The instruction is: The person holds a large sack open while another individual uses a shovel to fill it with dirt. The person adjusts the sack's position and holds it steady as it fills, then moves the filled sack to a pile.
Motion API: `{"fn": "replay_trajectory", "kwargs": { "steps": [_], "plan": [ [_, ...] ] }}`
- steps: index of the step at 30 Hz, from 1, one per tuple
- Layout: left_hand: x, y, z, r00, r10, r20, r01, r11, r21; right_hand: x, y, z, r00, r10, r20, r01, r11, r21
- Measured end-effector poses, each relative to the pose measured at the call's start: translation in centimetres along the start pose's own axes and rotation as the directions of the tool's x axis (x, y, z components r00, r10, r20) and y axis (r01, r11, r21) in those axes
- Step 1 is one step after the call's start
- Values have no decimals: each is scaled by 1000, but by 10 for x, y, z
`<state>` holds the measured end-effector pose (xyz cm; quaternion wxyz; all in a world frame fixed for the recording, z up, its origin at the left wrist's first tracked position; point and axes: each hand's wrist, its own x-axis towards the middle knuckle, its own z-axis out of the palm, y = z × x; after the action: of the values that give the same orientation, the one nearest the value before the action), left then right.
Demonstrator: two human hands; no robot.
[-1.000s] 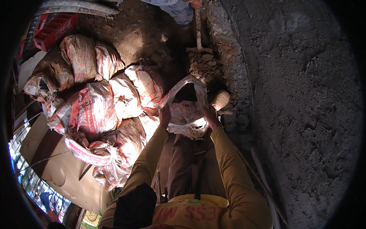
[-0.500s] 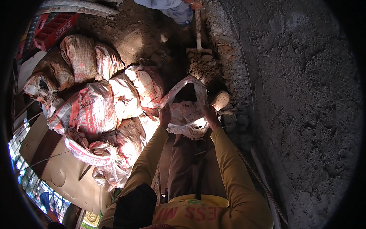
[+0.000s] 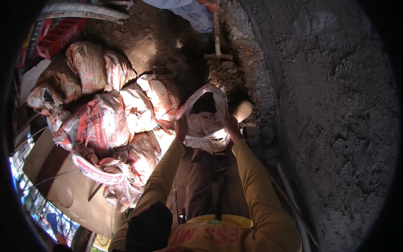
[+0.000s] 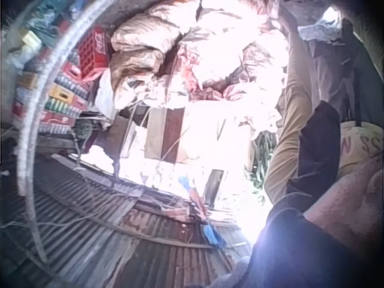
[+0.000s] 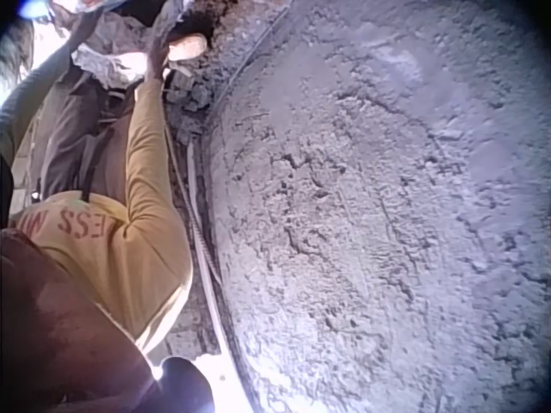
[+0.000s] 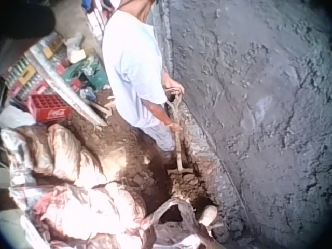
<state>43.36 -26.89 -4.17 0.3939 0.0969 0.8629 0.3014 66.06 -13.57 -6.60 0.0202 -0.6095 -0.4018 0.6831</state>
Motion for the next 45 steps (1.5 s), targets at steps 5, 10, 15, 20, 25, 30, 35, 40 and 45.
{"fn": "replay_trajectory", "kwargs": {
  "steps": [5,10,15,20,25,30,35,40,45],
  "plan": [
    [2,7,-1,996,-63,62,61,998,34,-2,-5,-1,999,-1,-36,-2,996,-90],
    [2,5,2,999,-22,40,20,999,35,-5,-11,-3,1000,27,-14,-28,994,-103],
    [4,-1,3,998,-30,50,29,999,26,-11,-18,0,999,-6,-42,6,1000,-8],
    [6,5,4,998,-27,53,25,999,23,-5,-13,-5,999,4,-32,-6,997,-76],
    [2,11,7,999,-16,39,14,999,35,-2,-8,-7,999,29,-43,-31,998,-46],
    [1,5,6,999,-15,44,14,1000,20,-4,-7,-6,1000,-10,-27,8,998,-60],
    [2,7,9,999,31,13,-32,999,8,-2,-3,-10,999,-25,-37,21,995,-100],
    [4,10,9,999,-7,39,5,999,32,0,-3,-11,999,-9,-36,6,996,-87],
    [2,10,11,1000,8,16,-8,1000,16,-4,-8,-10,1000,2,-17,-2,1000,-9]
  ]
}}
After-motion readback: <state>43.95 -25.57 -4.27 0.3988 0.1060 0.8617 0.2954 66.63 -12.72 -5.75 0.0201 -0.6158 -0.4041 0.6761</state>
